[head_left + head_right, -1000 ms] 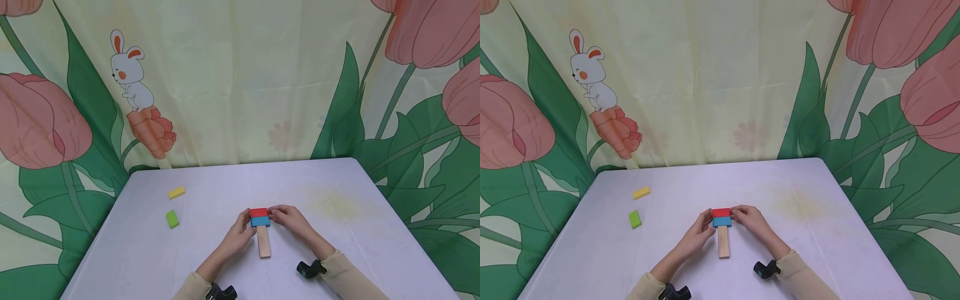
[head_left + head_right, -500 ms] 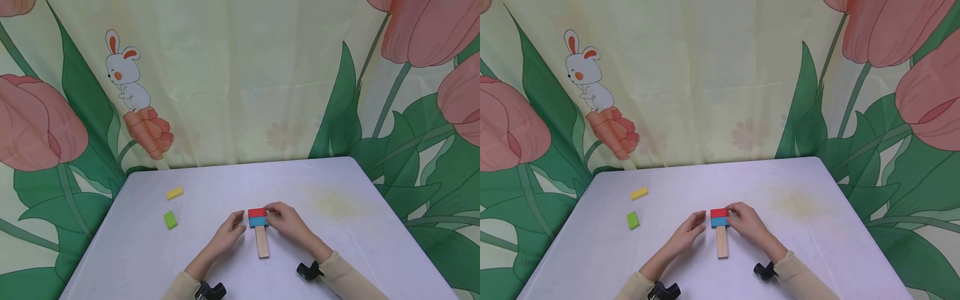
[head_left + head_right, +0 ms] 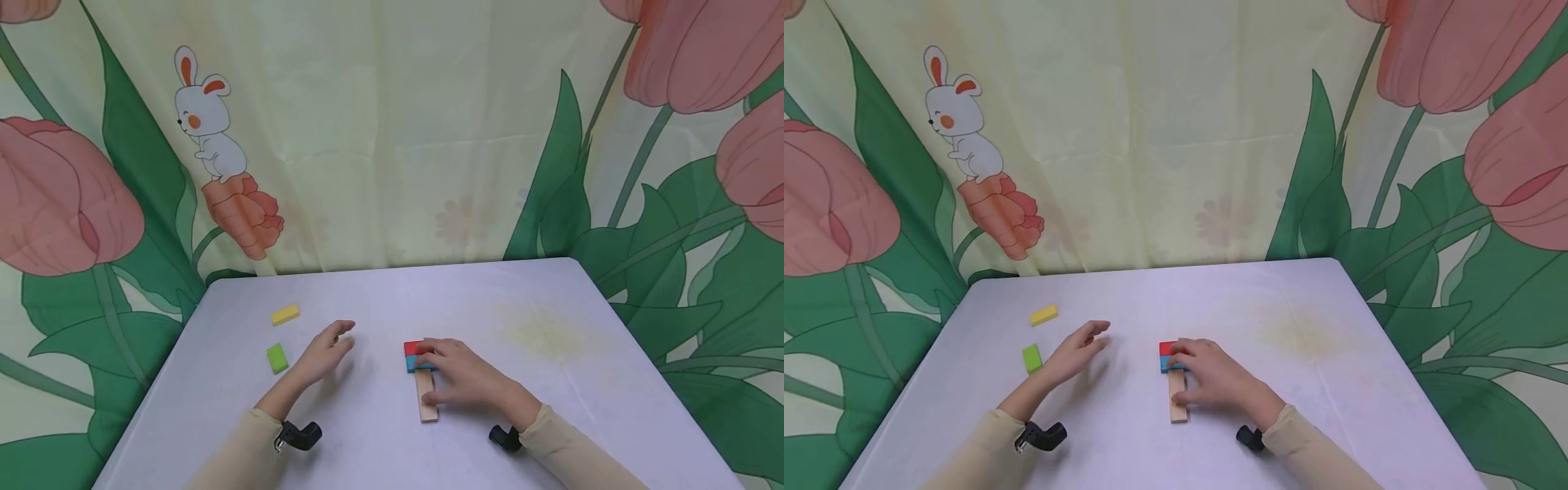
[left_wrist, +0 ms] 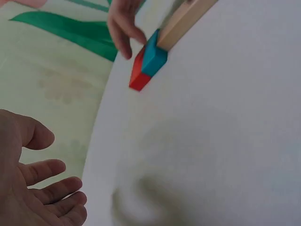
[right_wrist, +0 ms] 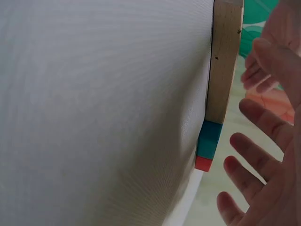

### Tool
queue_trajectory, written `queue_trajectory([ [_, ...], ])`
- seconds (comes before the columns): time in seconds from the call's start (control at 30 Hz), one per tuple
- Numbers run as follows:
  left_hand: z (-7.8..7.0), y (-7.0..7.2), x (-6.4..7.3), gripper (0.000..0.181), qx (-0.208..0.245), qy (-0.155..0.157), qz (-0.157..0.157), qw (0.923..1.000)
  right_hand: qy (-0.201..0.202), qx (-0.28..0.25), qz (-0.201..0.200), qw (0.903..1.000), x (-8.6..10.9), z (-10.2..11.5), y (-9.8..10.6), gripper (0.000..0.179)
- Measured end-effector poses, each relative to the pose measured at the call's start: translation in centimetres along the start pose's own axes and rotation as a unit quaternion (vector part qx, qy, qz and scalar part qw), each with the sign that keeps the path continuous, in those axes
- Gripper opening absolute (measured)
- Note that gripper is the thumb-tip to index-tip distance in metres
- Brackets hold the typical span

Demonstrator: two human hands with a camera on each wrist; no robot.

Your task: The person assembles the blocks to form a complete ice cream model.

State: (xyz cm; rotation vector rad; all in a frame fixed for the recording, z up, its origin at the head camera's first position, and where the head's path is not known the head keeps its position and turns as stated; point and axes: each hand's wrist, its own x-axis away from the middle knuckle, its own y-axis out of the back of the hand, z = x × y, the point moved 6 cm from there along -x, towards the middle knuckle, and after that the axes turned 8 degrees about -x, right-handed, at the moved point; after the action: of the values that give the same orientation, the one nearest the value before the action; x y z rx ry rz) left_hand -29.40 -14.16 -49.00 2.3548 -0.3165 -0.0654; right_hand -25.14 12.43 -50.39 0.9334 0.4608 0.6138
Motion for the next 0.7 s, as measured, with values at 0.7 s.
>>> queue_trajectory([
  [0.7,8.9,7.8,-2.5,0.060,-0.073,0.140,-0.070,0.9850,-0.017,-0.003,0.015,0.9997,0.0,-0.4,-0.4,0.046],
])
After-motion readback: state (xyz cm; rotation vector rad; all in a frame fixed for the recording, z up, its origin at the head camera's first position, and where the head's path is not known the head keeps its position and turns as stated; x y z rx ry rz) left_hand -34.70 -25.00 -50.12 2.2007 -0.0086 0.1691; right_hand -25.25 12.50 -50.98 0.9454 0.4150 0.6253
